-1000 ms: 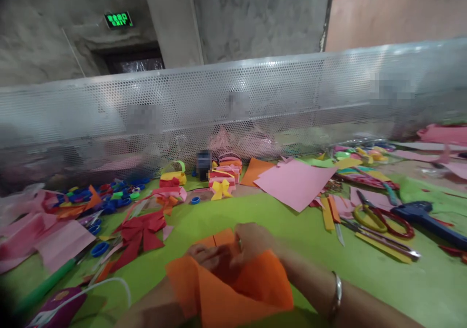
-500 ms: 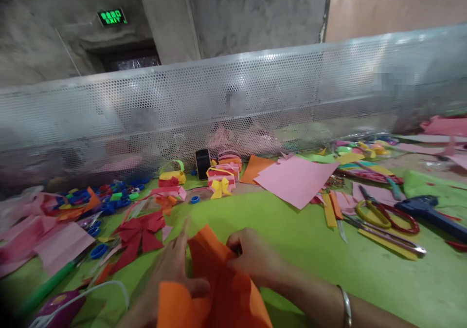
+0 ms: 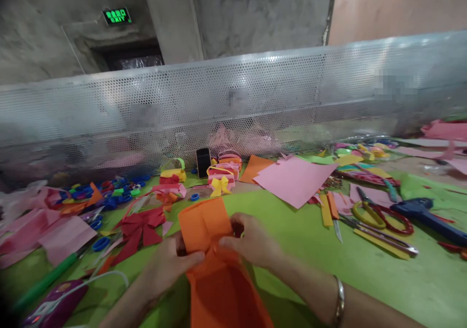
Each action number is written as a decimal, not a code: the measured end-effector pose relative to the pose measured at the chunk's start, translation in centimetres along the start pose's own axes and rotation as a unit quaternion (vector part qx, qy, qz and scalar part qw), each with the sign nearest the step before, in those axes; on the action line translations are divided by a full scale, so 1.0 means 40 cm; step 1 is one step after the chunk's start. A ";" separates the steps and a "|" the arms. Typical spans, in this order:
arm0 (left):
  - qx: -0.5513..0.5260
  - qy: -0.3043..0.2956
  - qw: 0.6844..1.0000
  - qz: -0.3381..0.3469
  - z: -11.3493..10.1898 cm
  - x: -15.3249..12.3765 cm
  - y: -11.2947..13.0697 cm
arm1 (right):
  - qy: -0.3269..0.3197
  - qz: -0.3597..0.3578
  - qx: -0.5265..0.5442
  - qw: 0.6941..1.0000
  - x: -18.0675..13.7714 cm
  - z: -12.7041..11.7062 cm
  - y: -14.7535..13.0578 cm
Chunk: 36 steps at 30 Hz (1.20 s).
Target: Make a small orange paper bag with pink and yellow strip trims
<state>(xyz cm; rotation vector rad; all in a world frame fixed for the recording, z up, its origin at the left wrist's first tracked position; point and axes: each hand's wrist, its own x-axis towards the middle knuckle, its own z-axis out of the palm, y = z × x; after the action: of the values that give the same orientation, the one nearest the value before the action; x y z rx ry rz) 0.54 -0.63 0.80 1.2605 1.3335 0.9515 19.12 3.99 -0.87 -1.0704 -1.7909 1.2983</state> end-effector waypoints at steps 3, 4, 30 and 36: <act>0.095 0.024 0.995 0.028 -0.006 0.003 0.003 | -0.043 0.041 -0.049 0.997 -0.018 -0.011 -0.006; 0.132 0.042 0.990 0.028 -0.007 0.004 0.002 | -0.053 0.053 -0.066 0.995 -0.023 -0.010 -0.004; 0.170 -0.044 0.984 0.022 -0.004 -0.009 -0.001 | -0.084 0.033 -0.082 0.993 -0.027 -0.011 -0.019; 0.065 -0.053 0.996 0.030 0.003 -0.018 0.014 | -0.107 0.047 -0.028 0.993 -0.013 -0.021 -0.019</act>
<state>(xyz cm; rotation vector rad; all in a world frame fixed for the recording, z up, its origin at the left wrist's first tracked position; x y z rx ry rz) 0.72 -1.28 1.44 1.4369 1.2974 0.8388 19.90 3.73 0.05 -1.0918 -1.9643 1.4766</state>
